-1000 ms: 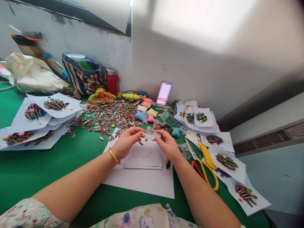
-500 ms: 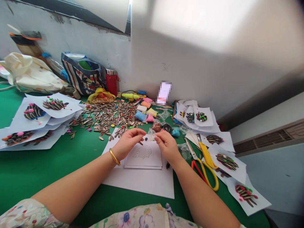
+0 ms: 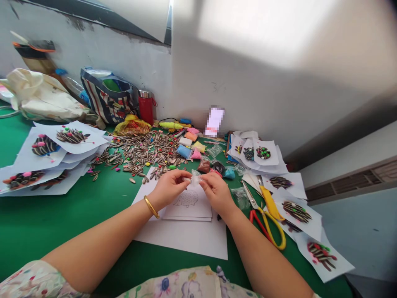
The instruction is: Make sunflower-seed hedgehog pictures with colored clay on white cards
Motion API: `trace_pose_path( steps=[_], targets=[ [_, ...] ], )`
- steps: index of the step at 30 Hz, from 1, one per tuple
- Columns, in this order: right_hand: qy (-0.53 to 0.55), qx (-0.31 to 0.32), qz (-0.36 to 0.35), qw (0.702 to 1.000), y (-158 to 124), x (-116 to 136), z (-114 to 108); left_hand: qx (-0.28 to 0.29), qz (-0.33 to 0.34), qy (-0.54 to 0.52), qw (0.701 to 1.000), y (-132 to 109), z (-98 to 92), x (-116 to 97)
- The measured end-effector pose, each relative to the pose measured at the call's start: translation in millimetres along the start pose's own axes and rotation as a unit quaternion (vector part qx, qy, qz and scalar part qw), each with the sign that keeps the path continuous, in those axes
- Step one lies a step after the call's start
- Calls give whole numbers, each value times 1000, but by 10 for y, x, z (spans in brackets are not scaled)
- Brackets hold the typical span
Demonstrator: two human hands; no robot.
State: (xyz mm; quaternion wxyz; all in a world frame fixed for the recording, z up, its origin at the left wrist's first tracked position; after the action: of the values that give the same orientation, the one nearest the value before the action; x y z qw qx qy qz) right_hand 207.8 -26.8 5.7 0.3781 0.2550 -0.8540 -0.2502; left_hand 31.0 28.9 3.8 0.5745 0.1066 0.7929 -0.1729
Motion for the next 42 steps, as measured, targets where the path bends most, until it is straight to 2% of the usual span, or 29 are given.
trace_pose_path(
  steps=[5, 9, 13, 16, 18, 22, 25, 30, 36, 42],
  targets=[
    [5, 4, 5, 1000, -5, 12, 17, -23, -2, 62, 998, 33, 4, 49],
    [-4, 19, 8, 1000, -2, 28, 28, -39, 29, 98, 994, 30, -14, 39],
    [-22, 58, 23, 998, 2, 35, 59, -11, 48, 67, 997, 9, -9, -12],
    [-34, 71, 38, 996, -4, 26, 78, 28, 23, 12, 999, 2, 9, -12],
    [-40, 66, 40, 996, -11, 20, 77, 33, 8, -1, 999, 2, 9, -1],
    [-41, 59, 23, 997, -10, 32, 59, -3, 22, 75, 997, 3, -17, -2],
    [-40, 55, 12, 998, 7, 53, 37, -9, 48, 134, 990, 9, -10, 1],
    [-52, 55, 5, 997, 10, 48, 50, 18, 57, 112, 992, 34, 20, 46],
    [-68, 103, -5, 992, -14, 47, 124, 33, 52, 103, 993, 15, 52, -2],
    [-94, 119, -53, 987, 23, 127, 116, 88, 63, 138, 985, -22, 70, -77]
  ],
)
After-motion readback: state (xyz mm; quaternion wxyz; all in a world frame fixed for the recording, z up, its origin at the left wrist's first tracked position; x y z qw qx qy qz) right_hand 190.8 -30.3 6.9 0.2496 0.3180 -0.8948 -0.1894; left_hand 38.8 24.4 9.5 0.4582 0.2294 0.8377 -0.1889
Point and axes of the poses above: each hand's wrist, its own y-axis towards the middle knuckle, its own z-axis out of the palm, x = y × z, the point moved 4 cm from there along y, towards the middle knuckle, and after that the axes turned 15 degrees about -z, right-handed, at the moved point
